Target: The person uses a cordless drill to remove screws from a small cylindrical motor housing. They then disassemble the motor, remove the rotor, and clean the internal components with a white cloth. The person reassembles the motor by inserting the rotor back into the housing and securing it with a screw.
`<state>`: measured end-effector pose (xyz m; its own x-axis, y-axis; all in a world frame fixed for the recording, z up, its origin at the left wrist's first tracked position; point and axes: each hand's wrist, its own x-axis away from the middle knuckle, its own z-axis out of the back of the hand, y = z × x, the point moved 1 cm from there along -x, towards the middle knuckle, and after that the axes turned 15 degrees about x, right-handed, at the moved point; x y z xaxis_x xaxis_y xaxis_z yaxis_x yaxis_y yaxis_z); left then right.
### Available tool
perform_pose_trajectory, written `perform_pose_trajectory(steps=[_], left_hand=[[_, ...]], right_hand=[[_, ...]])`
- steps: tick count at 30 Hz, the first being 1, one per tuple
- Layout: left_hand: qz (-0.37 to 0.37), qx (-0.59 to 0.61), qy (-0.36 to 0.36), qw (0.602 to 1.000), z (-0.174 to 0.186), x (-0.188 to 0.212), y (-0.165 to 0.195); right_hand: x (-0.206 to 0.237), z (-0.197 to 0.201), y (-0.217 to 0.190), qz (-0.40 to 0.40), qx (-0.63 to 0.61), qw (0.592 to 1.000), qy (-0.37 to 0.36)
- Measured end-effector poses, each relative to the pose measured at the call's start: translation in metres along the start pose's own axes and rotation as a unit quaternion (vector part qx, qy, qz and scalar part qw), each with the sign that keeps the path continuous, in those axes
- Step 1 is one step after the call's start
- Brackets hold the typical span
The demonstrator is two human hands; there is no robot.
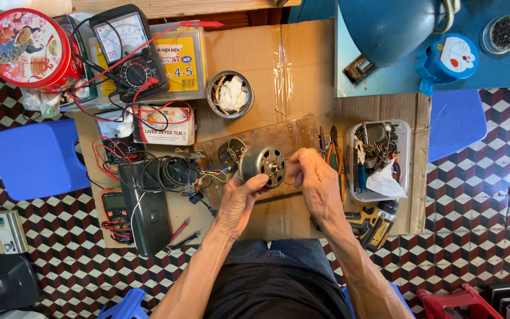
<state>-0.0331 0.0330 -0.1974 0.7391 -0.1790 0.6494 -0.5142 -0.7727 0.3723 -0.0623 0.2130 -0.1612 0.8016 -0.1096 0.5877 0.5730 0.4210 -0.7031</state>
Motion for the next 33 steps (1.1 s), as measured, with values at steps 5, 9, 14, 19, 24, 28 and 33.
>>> perform_pose_trajectory(steps=[5, 9, 14, 19, 24, 28, 33], left_hand=[[-0.004, 0.004, -0.005, 1.000, 0.009, -0.001, 0.000], [-0.013, -0.015, -0.002, 1.000, 0.007, -0.002, -0.001], [-0.020, -0.060, 0.016, 0.998, 0.001, -0.001, -0.003], [-0.025, -0.066, 0.018, 0.997, -0.003, 0.001, -0.003], [-0.027, -0.071, 0.017, 0.997, -0.006, 0.002, -0.003], [-0.030, -0.089, 0.029, 0.995, -0.008, 0.002, -0.001], [-0.034, -0.105, 0.027, 0.993, -0.011, 0.000, 0.001]], right_hand=[[0.015, 0.006, -0.012, 0.264, 0.099, 0.959, 0.027], [0.012, -0.002, -0.017, 0.301, 0.154, 0.940, 0.038], [0.003, -0.005, -0.018, 0.094, 0.094, 0.990, -0.036], [0.007, 0.001, -0.017, 0.090, 0.124, 0.988, 0.001], [0.005, 0.009, -0.007, 0.070, 0.183, 0.978, -0.075], [-0.001, 0.011, -0.002, 0.037, 0.075, 0.996, -0.035], [0.002, 0.013, -0.003, 0.067, 0.155, 0.983, -0.071]])
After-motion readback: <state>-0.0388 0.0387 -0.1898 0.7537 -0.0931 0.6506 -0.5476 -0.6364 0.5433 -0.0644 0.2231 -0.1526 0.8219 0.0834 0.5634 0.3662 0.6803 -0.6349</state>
